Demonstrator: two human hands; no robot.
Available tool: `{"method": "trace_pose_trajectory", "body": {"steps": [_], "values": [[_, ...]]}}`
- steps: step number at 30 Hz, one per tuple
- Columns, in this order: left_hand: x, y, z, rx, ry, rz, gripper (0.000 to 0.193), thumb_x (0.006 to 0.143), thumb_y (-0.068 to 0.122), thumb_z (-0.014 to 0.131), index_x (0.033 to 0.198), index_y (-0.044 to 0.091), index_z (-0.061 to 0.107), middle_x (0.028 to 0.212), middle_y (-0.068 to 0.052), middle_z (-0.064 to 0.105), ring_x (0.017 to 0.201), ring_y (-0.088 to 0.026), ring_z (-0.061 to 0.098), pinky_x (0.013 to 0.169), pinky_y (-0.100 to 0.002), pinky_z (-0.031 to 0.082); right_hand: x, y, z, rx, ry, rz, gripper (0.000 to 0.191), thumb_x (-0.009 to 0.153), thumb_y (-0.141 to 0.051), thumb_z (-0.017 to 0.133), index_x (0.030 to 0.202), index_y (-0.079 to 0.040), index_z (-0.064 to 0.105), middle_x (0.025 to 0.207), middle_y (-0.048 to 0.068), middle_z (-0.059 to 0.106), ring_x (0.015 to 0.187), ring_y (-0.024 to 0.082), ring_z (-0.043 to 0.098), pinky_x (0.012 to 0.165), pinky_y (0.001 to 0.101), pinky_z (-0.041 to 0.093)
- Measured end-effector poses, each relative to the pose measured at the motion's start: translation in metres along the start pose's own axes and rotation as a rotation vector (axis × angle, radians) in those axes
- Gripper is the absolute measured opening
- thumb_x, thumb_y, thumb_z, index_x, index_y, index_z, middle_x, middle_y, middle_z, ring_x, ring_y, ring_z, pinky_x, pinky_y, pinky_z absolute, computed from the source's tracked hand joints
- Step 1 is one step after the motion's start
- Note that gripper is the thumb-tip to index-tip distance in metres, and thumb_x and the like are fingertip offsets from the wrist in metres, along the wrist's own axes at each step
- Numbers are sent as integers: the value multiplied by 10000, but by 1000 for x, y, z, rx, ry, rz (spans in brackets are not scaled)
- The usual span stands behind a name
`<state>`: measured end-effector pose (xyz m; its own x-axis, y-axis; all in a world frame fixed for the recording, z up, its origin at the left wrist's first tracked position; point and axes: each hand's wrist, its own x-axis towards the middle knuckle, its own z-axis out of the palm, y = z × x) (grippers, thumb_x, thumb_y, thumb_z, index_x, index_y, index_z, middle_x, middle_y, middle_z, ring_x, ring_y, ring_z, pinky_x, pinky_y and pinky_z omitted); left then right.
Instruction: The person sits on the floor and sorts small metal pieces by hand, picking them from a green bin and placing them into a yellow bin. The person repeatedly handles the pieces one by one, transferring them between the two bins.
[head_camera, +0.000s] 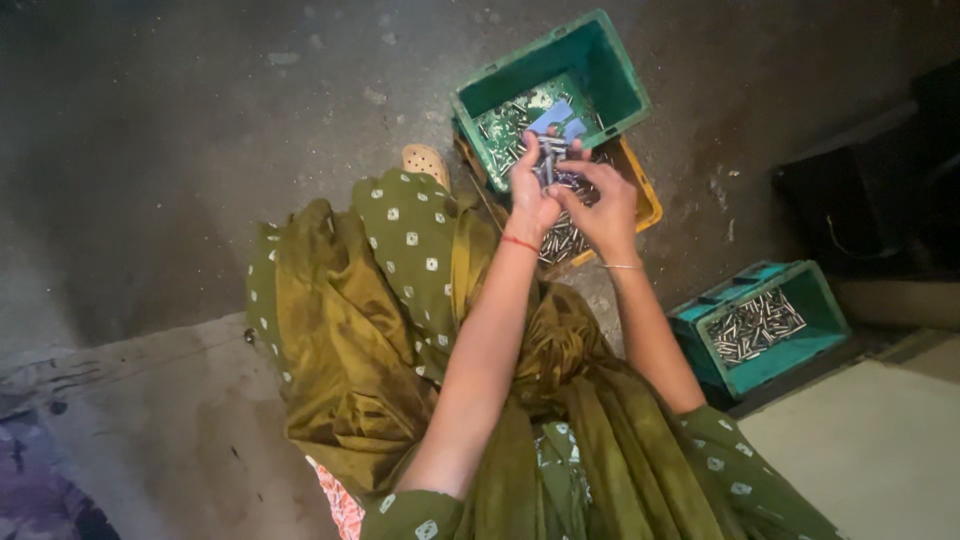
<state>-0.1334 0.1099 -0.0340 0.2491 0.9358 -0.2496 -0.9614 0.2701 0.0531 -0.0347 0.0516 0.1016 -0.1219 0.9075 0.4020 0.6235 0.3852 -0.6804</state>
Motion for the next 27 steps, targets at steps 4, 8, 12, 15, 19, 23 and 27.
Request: {"method": "trace_pose_trajectory", "body": {"steps": [4, 8, 12, 15, 19, 23, 27], "values": [[-3, -5, -2, 17, -102, -36, 430, 1125, 495, 481, 1222, 95, 605, 987, -197, 708, 779, -304, 676, 698, -436, 557, -4, 9, -4, 71, -124, 268, 303, 808, -140, 893, 1079, -75, 774, 936, 91, 771, 806, 148, 756, 724, 278, 584], [-7, -7, 5, 34, 56, -77, 409, 1051, 498, 459, 1153, 122, 581, 911, -159, 684, 771, -286, 671, 695, -475, 585, -9, 18, -10, 179, -147, 347, 304, 814, -77, 878, 1097, -38, 776, 891, 76, 747, 759, 97, 664, 693, 255, 553], [-5, -12, 5, 42, 185, -92, 409, 1079, 486, 440, 1137, 105, 578, 910, -152, 669, 773, -280, 670, 673, -427, 578, -9, 30, -10, 634, -132, 492, 238, 880, -23, 811, 1104, 5, 736, 923, 27, 747, 823, 76, 696, 753, 232, 587], [-7, -20, -5, 2, 103, -84, 418, 1093, 486, 437, 1071, 109, 617, 852, -105, 677, 662, -232, 646, 527, -364, 517, -11, 39, -3, 702, -117, 573, 238, 892, 5, 751, 1125, 19, 702, 923, 42, 743, 798, 103, 705, 729, 246, 600], [-5, -23, -4, 85, 172, -42, 422, 1088, 477, 429, 960, 139, 645, 772, -48, 678, 542, -172, 602, 387, -292, 414, -16, 42, 4, 848, -94, 536, 191, 938, 13, 732, 1119, 22, 672, 982, 49, 715, 829, 105, 696, 747, 261, 620], [-7, -20, 7, 117, 315, -57, 403, 1082, 456, 395, 955, 133, 601, 803, -61, 664, 634, -209, 634, 495, -339, 474, -14, 43, -1, 701, -86, 437, 148, 995, 27, 697, 1138, 45, 661, 1036, 88, 709, 875, 134, 690, 787, 275, 604], [-9, -18, 15, 123, 264, -55, 404, 1087, 436, 381, 958, 119, 597, 805, -74, 663, 621, -208, 622, 499, -339, 481, -7, 42, -8, 764, -64, 461, 138, 1042, -2, 590, 1178, 23, 595, 1138, 113, 697, 975, 157, 713, 826, 309, 647]]}}
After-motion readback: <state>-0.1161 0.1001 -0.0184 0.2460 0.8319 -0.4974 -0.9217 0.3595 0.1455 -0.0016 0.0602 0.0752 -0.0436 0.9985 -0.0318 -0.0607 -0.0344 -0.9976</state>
